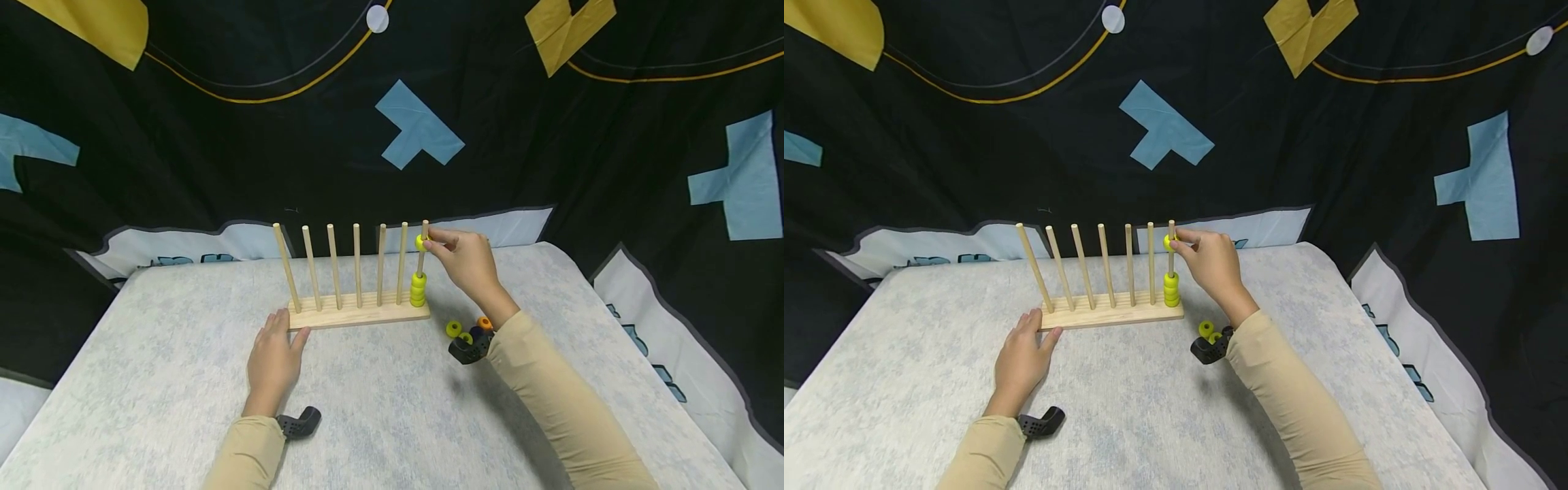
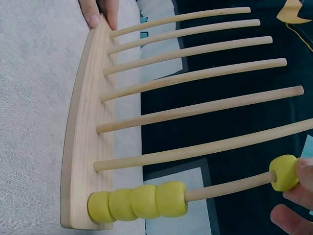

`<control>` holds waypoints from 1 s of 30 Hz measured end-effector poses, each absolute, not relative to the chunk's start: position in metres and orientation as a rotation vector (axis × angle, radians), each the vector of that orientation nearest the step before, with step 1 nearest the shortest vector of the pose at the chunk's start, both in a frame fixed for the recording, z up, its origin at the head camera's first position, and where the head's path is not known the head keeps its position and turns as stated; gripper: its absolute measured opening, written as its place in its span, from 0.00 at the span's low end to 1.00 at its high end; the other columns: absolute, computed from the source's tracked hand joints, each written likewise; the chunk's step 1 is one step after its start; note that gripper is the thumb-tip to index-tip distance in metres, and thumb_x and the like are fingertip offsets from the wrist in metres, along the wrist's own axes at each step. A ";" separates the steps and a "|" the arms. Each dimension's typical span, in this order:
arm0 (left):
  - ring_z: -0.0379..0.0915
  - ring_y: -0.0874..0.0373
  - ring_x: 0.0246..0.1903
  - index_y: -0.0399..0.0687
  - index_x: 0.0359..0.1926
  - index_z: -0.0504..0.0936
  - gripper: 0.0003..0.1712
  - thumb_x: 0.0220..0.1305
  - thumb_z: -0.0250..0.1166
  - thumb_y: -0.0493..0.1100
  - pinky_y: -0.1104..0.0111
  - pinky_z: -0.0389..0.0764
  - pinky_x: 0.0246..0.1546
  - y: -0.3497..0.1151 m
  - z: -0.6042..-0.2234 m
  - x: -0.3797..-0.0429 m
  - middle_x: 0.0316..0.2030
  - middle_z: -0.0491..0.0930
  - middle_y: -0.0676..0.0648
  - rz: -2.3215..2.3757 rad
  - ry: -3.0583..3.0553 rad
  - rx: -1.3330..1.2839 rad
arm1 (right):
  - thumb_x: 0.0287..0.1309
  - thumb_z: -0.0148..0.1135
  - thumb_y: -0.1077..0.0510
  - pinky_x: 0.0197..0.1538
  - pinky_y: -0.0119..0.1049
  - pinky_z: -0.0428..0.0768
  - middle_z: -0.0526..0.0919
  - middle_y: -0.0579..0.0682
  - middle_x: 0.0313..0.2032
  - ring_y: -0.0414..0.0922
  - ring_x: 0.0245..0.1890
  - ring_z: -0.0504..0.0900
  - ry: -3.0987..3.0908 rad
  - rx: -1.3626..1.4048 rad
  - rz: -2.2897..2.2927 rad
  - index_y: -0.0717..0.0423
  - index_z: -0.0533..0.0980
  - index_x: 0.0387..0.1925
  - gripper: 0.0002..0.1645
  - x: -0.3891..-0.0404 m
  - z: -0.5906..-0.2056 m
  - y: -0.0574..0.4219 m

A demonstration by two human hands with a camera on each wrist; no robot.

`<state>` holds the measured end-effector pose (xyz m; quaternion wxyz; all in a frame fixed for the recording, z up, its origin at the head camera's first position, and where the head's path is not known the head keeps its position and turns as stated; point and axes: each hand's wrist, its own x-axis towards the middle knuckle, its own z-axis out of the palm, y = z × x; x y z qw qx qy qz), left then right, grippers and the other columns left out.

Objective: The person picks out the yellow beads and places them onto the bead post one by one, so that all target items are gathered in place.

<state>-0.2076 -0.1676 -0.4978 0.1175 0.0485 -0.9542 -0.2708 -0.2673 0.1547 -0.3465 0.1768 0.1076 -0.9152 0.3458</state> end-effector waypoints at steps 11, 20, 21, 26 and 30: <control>0.51 0.37 0.75 0.33 0.73 0.58 0.40 0.73 0.58 0.53 0.47 0.51 0.77 -0.169 -0.497 -0.207 0.72 0.60 0.31 -0.799 -2.804 0.141 | 0.65 0.64 0.48 0.50 0.43 0.87 0.87 0.50 0.52 0.49 0.50 0.87 -2.561 0.307 1.039 0.52 0.82 0.56 0.21 -0.265 -0.350 0.165; 0.51 0.36 0.75 0.31 0.73 0.59 0.40 0.73 0.58 0.53 0.46 0.51 0.76 -0.168 -0.497 -0.207 0.72 0.60 0.30 -0.792 -2.799 0.140 | 0.66 0.63 0.46 0.44 0.43 0.86 0.87 0.49 0.52 0.49 0.48 0.85 -2.575 0.239 1.016 0.50 0.82 0.56 0.21 -0.255 -0.357 0.181; 0.51 0.36 0.75 0.31 0.73 0.59 0.40 0.73 0.58 0.53 0.46 0.51 0.76 -0.168 -0.497 -0.207 0.72 0.60 0.30 -0.791 -2.800 0.141 | 0.66 0.63 0.45 0.43 0.43 0.86 0.87 0.49 0.52 0.49 0.48 0.84 -2.587 0.228 1.010 0.49 0.82 0.56 0.22 -0.253 -0.359 0.183; 0.51 0.37 0.75 0.32 0.73 0.59 0.39 0.73 0.58 0.53 0.46 0.51 0.76 -0.168 -0.496 -0.207 0.72 0.60 0.31 -0.791 -2.800 0.141 | 0.67 0.62 0.45 0.42 0.44 0.85 0.86 0.48 0.54 0.49 0.48 0.82 -2.696 0.200 0.972 0.48 0.81 0.58 0.22 -0.246 -0.372 0.194; 0.51 0.36 0.75 0.31 0.73 0.59 0.39 0.73 0.58 0.53 0.45 0.51 0.76 -0.168 -0.495 -0.207 0.72 0.60 0.30 -0.791 -2.799 0.133 | 0.67 0.62 0.43 0.47 0.47 0.84 0.84 0.48 0.57 0.50 0.51 0.82 -2.842 0.216 0.930 0.47 0.78 0.61 0.25 -0.241 -0.386 0.202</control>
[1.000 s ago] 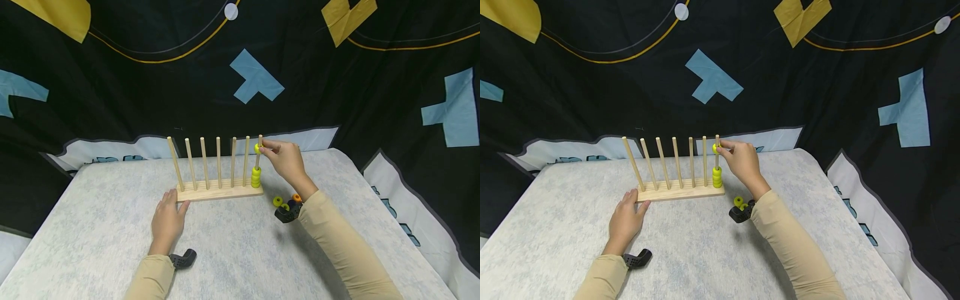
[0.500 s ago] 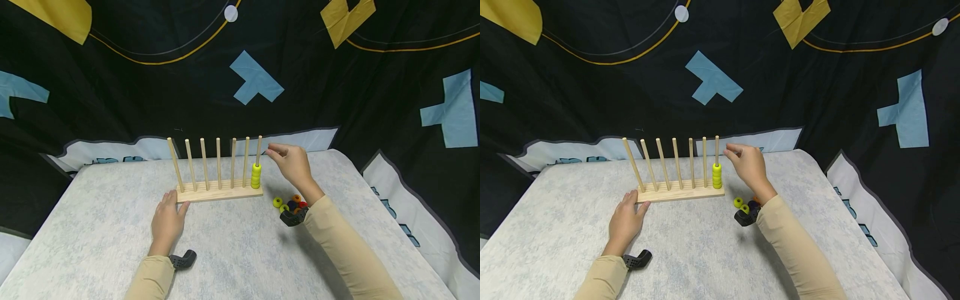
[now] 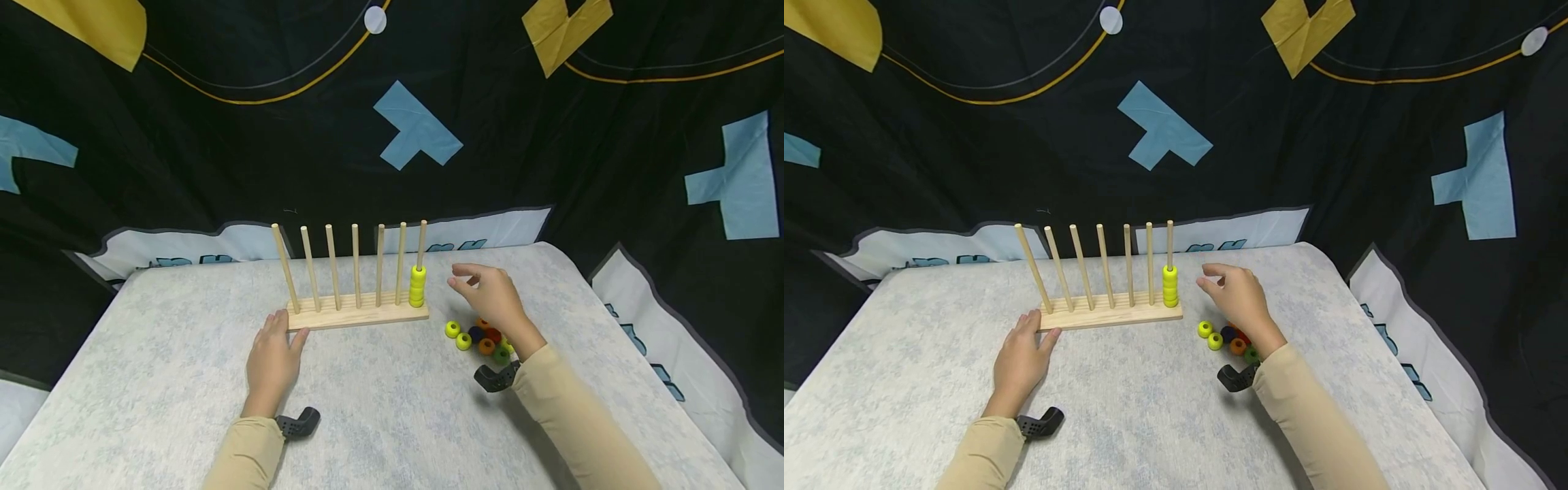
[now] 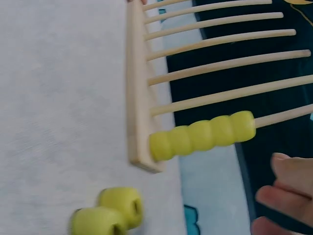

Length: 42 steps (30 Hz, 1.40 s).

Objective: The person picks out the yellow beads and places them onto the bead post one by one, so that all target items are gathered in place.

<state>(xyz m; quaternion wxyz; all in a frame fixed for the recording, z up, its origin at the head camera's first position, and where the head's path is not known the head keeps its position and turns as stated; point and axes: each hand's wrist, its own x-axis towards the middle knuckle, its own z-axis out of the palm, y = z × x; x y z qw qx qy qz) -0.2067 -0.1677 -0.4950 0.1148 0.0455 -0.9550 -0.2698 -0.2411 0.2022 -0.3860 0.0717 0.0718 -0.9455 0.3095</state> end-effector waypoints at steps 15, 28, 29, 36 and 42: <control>0.50 0.36 0.75 0.31 0.73 0.58 0.39 0.73 0.58 0.52 0.45 0.50 0.76 -0.168 -0.495 -0.207 0.72 0.59 0.30 -0.801 -2.803 0.133 | 0.59 0.70 0.44 0.48 0.50 0.82 0.88 0.49 0.45 0.49 0.47 0.83 -3.071 0.367 0.539 0.52 0.83 0.52 0.24 -0.226 -0.433 0.204; 0.51 0.36 0.75 0.31 0.73 0.59 0.39 0.73 0.58 0.53 0.45 0.51 0.76 -0.167 -0.495 -0.207 0.72 0.60 0.30 -0.793 -2.797 0.129 | 0.54 0.74 0.43 0.34 0.41 0.75 0.86 0.45 0.35 0.46 0.38 0.76 -3.096 0.350 0.389 0.50 0.86 0.44 0.20 -0.227 -0.443 0.202; 0.51 0.36 0.75 0.31 0.73 0.59 0.39 0.73 0.58 0.53 0.45 0.51 0.76 -0.167 -0.495 -0.207 0.72 0.59 0.30 -0.792 -2.801 0.130 | 0.54 0.74 0.43 0.35 0.41 0.75 0.86 0.44 0.35 0.46 0.37 0.76 -3.098 0.350 0.390 0.50 0.86 0.44 0.20 -0.227 -0.443 0.202; 0.50 0.36 0.75 0.31 0.73 0.58 0.40 0.73 0.58 0.52 0.45 0.50 0.77 -0.167 -0.494 -0.206 0.72 0.59 0.30 -0.793 -2.818 0.136 | 0.54 0.74 0.45 0.35 0.40 0.74 0.84 0.42 0.32 0.45 0.37 0.75 -3.094 0.356 0.420 0.49 0.86 0.44 0.19 -0.227 -0.443 0.202; 0.50 0.37 0.75 0.31 0.73 0.58 0.40 0.73 0.58 0.52 0.45 0.50 0.76 -0.168 -0.494 -0.206 0.72 0.59 0.30 -0.800 -2.808 0.132 | 0.56 0.72 0.46 0.37 0.41 0.75 0.86 0.46 0.37 0.45 0.37 0.76 -3.048 0.367 0.435 0.52 0.85 0.47 0.20 -0.228 -0.441 0.201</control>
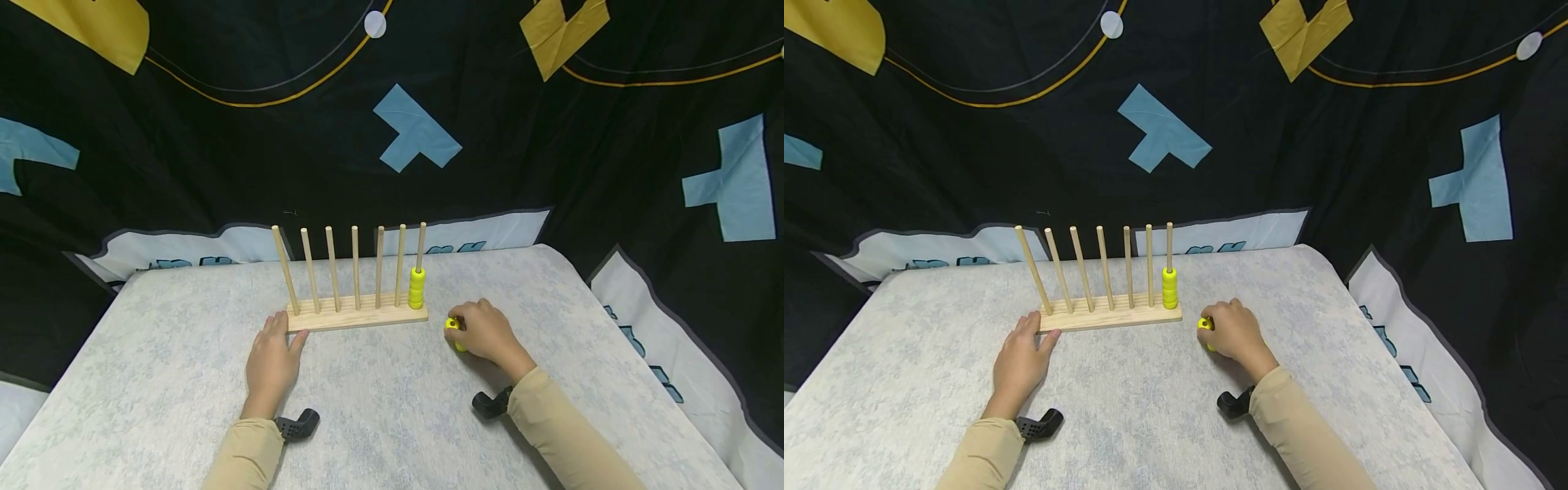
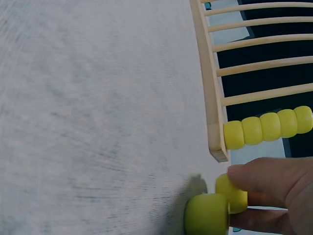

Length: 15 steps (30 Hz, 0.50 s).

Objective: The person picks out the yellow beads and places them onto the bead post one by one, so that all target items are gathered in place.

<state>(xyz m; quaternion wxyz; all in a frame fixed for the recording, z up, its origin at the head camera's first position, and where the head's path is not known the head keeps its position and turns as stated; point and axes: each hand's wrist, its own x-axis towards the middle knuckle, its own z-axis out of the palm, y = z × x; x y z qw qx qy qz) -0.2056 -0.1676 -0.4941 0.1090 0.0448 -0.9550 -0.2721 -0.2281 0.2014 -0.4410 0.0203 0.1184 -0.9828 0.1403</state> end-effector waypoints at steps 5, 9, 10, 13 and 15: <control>0.49 0.37 0.75 0.32 0.73 0.58 0.40 0.73 0.58 0.52 0.45 0.50 0.76 -0.168 -0.494 -0.205 0.72 0.59 0.30 -0.802 -2.809 0.130 | 0.59 0.68 0.48 0.40 0.44 0.79 0.87 0.48 0.43 0.47 0.40 0.78 -3.005 0.387 0.462 0.53 0.84 0.49 0.20 -0.230 -0.436 0.201; 0.49 0.37 0.75 0.32 0.74 0.57 0.40 0.73 0.58 0.53 0.45 0.50 0.76 -0.168 -0.494 -0.206 0.72 0.59 0.31 -0.802 -2.813 0.136 | 0.63 0.65 0.48 0.46 0.49 0.82 0.86 0.51 0.49 0.51 0.47 0.80 -2.987 0.379 0.518 0.54 0.82 0.52 0.20 -0.231 -0.430 0.200; 0.49 0.37 0.75 0.32 0.74 0.57 0.40 0.73 0.58 0.53 0.45 0.50 0.76 -0.168 -0.494 -0.206 0.73 0.59 0.31 -0.802 -2.813 0.138 | 0.64 0.64 0.48 0.48 0.50 0.82 0.86 0.52 0.50 0.51 0.48 0.81 -2.978 0.381 0.531 0.55 0.82 0.53 0.21 -0.232 -0.429 0.200; 0.49 0.37 0.76 0.32 0.74 0.57 0.40 0.73 0.58 0.53 0.45 0.50 0.77 -0.168 -0.494 -0.206 0.73 0.58 0.31 -0.803 -2.815 0.143 | 0.67 0.61 0.47 0.51 0.52 0.82 0.85 0.53 0.52 0.53 0.51 0.81 -2.957 0.373 0.570 0.55 0.80 0.56 0.23 -0.233 -0.425 0.199; 0.49 0.37 0.76 0.32 0.74 0.57 0.40 0.73 0.58 0.53 0.45 0.50 0.77 -0.168 -0.494 -0.206 0.73 0.58 0.31 -0.804 -2.815 0.145 | 0.69 0.59 0.46 0.53 0.53 0.82 0.84 0.54 0.53 0.54 0.53 0.80 -2.942 0.366 0.586 0.56 0.79 0.57 0.24 -0.235 -0.421 0.198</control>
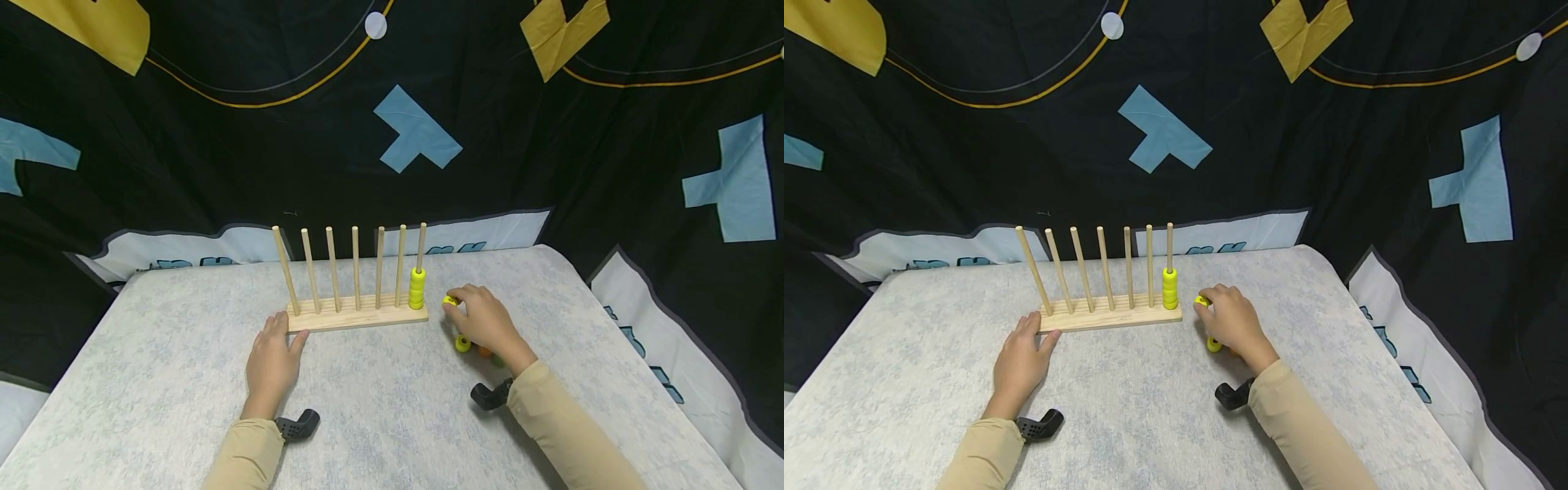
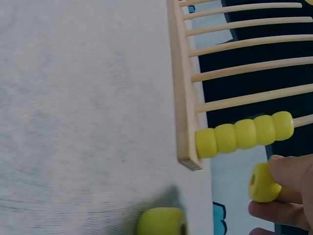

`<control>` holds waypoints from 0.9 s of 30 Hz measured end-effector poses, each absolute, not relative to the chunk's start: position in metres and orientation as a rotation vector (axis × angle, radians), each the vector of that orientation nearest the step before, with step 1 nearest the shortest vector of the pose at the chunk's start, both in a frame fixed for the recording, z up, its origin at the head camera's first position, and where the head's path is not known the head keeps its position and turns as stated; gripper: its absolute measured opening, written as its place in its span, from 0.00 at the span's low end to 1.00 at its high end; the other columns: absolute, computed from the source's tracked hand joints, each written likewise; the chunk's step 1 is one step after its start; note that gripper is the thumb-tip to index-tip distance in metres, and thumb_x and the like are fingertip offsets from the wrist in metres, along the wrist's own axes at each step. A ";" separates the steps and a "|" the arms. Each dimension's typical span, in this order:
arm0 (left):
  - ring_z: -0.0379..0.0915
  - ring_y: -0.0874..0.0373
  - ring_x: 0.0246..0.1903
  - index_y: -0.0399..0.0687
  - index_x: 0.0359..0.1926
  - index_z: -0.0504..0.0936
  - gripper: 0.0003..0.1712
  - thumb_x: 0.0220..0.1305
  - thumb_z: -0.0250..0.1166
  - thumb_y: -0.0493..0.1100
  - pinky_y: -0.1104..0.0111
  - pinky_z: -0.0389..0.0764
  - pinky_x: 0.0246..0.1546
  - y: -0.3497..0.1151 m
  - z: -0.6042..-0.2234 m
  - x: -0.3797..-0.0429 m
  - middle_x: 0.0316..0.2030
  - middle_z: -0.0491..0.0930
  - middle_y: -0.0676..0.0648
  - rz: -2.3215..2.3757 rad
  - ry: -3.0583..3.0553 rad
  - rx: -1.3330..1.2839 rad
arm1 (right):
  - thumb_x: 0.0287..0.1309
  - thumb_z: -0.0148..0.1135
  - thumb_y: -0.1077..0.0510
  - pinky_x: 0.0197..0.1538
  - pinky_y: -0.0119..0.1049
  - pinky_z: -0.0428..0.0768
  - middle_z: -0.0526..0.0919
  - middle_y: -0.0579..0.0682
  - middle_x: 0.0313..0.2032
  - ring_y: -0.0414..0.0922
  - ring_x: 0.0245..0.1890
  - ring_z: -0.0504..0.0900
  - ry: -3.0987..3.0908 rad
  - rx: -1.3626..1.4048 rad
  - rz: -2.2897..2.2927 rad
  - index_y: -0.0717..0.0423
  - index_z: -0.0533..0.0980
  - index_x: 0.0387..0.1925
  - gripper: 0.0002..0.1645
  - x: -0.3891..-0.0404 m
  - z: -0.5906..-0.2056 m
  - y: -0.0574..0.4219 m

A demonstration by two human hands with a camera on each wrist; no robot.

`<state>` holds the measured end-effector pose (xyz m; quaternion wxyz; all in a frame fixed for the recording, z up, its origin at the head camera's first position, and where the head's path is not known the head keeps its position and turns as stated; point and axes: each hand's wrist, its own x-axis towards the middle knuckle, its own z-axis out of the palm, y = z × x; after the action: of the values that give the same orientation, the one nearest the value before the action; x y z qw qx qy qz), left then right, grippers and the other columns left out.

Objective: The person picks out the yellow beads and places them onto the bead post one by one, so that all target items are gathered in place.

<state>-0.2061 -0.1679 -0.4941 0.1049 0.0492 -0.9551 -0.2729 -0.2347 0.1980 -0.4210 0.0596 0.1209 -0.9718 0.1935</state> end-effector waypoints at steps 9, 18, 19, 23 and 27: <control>0.50 0.37 0.75 0.32 0.73 0.58 0.40 0.73 0.57 0.53 0.45 0.51 0.76 -0.168 -0.494 -0.206 0.72 0.59 0.31 -0.801 -2.810 0.136 | 0.73 0.53 0.45 0.46 0.48 0.83 0.79 0.53 0.55 0.51 0.49 0.80 -2.788 0.295 0.677 0.54 0.73 0.65 0.27 -0.244 -0.396 0.189; 0.49 0.38 0.76 0.33 0.74 0.57 0.40 0.73 0.57 0.53 0.46 0.50 0.77 -0.168 -0.494 -0.206 0.73 0.59 0.31 -0.806 -2.818 0.147 | 0.72 0.55 0.47 0.42 0.44 0.83 0.78 0.54 0.56 0.50 0.46 0.81 -2.451 0.329 0.790 0.53 0.71 0.67 0.28 -0.255 -0.358 0.170; 0.49 0.37 0.76 0.33 0.74 0.57 0.40 0.73 0.58 0.53 0.46 0.50 0.77 -0.168 -0.494 -0.206 0.73 0.59 0.31 -0.805 -2.816 0.146 | 0.72 0.55 0.47 0.41 0.43 0.83 0.78 0.55 0.56 0.50 0.45 0.82 -2.419 0.340 0.795 0.53 0.71 0.67 0.28 -0.256 -0.354 0.168; 0.50 0.36 0.75 0.32 0.73 0.58 0.40 0.73 0.58 0.53 0.45 0.51 0.76 -0.168 -0.494 -0.206 0.72 0.59 0.31 -0.804 -2.803 0.141 | 0.72 0.56 0.48 0.38 0.40 0.83 0.78 0.55 0.56 0.51 0.43 0.82 -2.329 0.375 0.816 0.54 0.71 0.68 0.28 -0.259 -0.341 0.157; 0.50 0.37 0.75 0.32 0.73 0.58 0.40 0.73 0.58 0.54 0.45 0.51 0.76 -0.168 -0.495 -0.207 0.72 0.59 0.31 -0.813 -2.802 0.145 | 0.72 0.56 0.48 0.37 0.38 0.82 0.77 0.55 0.56 0.51 0.43 0.81 -2.309 0.381 0.818 0.54 0.71 0.68 0.28 -0.260 -0.333 0.149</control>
<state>-0.2066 -0.1683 -0.4945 0.1100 0.0494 -0.9534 -0.2765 -0.2603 0.1487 -0.3333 0.3252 0.1453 -0.8807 0.3121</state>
